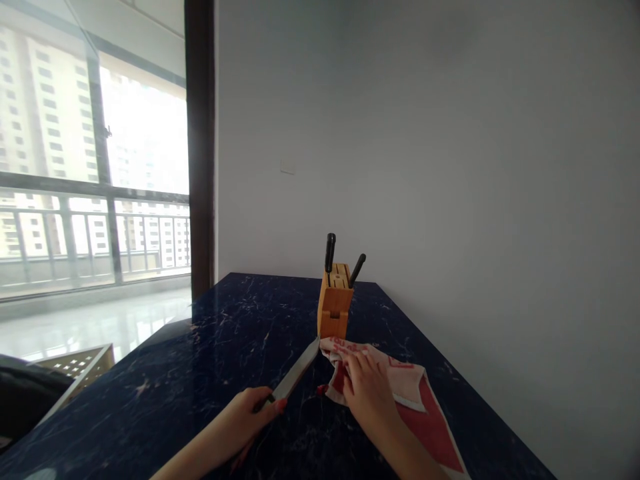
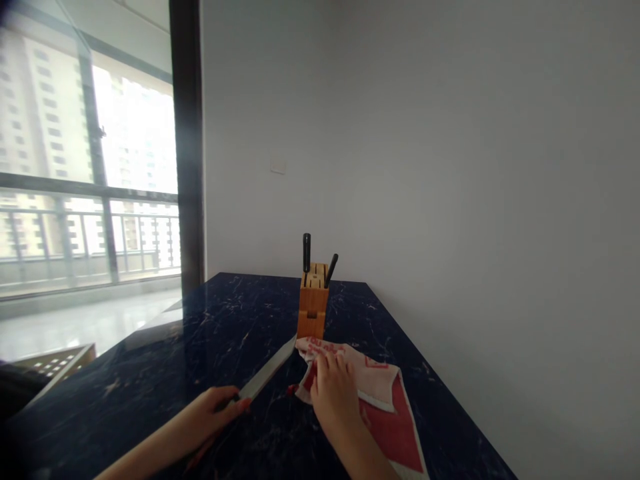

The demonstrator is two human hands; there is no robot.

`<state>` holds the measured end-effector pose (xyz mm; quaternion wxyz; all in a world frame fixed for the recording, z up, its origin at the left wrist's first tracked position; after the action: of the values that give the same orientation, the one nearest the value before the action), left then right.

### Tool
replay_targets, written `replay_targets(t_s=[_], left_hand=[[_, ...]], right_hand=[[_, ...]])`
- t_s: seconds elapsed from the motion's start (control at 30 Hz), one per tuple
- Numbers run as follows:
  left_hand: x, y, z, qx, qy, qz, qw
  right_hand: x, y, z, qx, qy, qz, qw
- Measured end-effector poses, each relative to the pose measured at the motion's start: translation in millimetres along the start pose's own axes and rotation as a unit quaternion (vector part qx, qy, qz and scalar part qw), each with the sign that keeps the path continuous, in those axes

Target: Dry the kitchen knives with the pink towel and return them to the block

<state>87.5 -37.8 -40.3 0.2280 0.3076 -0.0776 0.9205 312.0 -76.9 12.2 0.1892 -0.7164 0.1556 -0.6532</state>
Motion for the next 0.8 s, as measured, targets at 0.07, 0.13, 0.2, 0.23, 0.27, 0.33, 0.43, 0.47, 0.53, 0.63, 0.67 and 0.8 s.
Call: replay_targets(t_s=[0.07, 0.13, 0.2, 0.23, 0.27, 0.33, 0.43, 0.47, 0.53, 0.63, 0.67, 0.8], left_hand=[[-1.5, -1, -3, 0.008, 0.003, -0.01, 1.0], [-1.8, -1, -4, 0.016, 0.004, -0.015, 1.0], [-0.1, 0, -1, 0.012, 0.004, -0.001, 1.0], [0.9, 1, 1, 0.011, 0.006, 0.009, 1.0], [1.6, 3, 2, 0.014, 0.011, 0.015, 1.0], [1.7, 6, 5, 0.027, 0.026, 0.017, 0.999], [0.0, 8, 9, 0.039, 0.035, 0.004, 0.999], [0.2, 8, 11, 0.035, 0.028, 0.005, 0.999], [1.9, 6, 14, 0.019, 0.009, 0.015, 1.0], [5.9, 0, 16, -0.013, -0.026, 0.028, 0.999], [6.7, -2, 16, -0.015, -0.038, 0.027, 0.999], [8.8, -6, 13, 0.003, -0.092, 0.042, 0.995]], right_hand=[[-2, -4, -2, -0.001, -0.018, 0.003, 1.0], [-4, -11, -4, -0.002, -0.031, 0.003, 1.0], [-6, -18, -9, -0.003, -0.039, 0.007, 0.999], [-8, -22, -11, -0.005, -0.04, 0.009, 0.999], [-10, -25, -14, -0.009, -0.04, 0.01, 0.999], [-16, -30, -18, -0.013, -0.029, 0.005, 0.999], [-26, -34, -23, -0.006, 0.008, 0.002, 1.0], [-29, -35, -23, -0.003, 0.019, 0.003, 1.0], [-35, -36, -21, -0.004, 0.033, -0.002, 0.999], [-42, -39, -14, -0.025, 0.029, -0.017, 0.999], [-43, -40, -11, -0.036, 0.025, -0.02, 0.999], [-39, -43, -1, -0.09, 0.013, 0.004, 0.996]])
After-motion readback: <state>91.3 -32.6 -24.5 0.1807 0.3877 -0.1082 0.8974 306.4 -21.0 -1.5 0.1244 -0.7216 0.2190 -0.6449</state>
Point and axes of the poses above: each hand's wrist, its own y-axis away from the middle knuckle, its own x-axis out of the back of the hand, z = x × y, the point moved 4 cm from there along -y, towards the middle knuckle, and after that the axes turned 1 degree about y, right-handed, at the moved point
